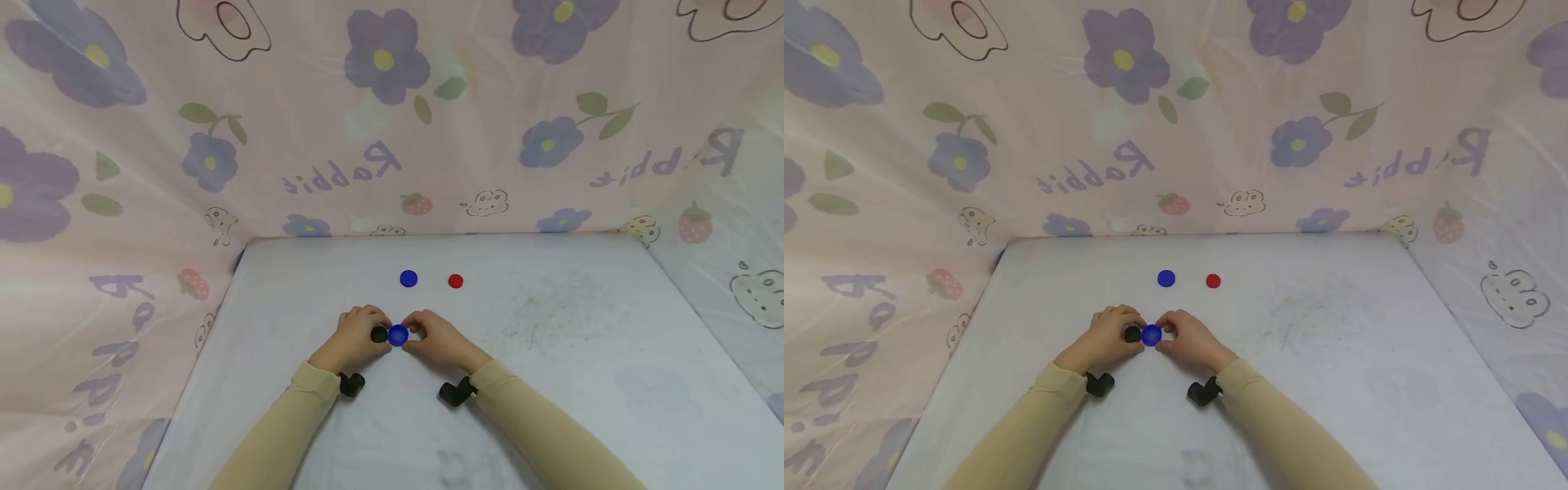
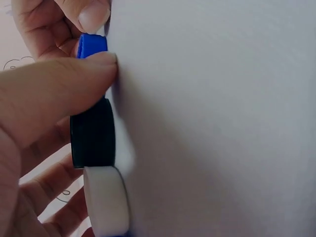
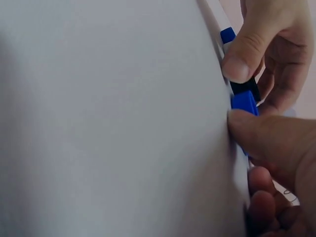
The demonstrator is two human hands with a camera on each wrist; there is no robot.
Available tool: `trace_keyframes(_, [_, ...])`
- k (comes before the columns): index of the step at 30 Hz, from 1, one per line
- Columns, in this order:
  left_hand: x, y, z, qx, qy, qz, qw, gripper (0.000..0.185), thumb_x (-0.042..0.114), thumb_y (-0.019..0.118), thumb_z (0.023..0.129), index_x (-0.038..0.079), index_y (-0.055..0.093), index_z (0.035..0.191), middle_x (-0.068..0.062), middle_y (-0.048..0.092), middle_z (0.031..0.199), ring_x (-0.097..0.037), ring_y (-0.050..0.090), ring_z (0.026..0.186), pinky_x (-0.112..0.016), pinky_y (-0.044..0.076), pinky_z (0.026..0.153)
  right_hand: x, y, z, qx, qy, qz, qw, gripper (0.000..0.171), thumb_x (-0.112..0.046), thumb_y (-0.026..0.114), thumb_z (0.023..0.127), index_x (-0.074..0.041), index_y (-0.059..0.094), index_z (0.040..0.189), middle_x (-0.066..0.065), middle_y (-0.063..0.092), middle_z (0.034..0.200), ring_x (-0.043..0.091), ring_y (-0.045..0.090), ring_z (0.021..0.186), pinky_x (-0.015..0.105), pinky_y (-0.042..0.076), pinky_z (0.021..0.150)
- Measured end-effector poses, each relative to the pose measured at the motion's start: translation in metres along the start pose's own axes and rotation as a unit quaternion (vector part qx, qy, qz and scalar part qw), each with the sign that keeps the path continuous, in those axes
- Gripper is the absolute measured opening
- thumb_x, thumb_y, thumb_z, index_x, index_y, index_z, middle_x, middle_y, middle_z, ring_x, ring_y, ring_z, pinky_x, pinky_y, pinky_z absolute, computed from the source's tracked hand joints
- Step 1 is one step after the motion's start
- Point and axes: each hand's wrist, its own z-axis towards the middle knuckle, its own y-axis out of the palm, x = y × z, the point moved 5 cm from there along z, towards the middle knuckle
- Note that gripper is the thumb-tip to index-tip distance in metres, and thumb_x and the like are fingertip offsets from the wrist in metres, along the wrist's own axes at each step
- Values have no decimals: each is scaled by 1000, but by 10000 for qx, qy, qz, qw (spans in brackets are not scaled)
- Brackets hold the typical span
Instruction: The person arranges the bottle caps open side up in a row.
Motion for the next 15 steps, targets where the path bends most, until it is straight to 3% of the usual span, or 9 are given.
trace_keyframes(6, [2,0,1,42,93,-46,9999,40,32,79,82,14,67,115,-3,58,120,-26,48,114,-51,31,97,3,-1,1,-59,-42,68,10000,35,-21,78,83,-16,62,113,-1,54,93,15,50,82,31,45,72])
trace_keyframes(15, [-3,4,0,-16,-25,89,10000,42,35,77,82,17,66,118,-1,58,120,-25,48,116,-51,30,100,4,1,2,-144,-15,131,9998,35,-22,78,83,-16,61,113,0,53,92,16,49,80,32,45,70])
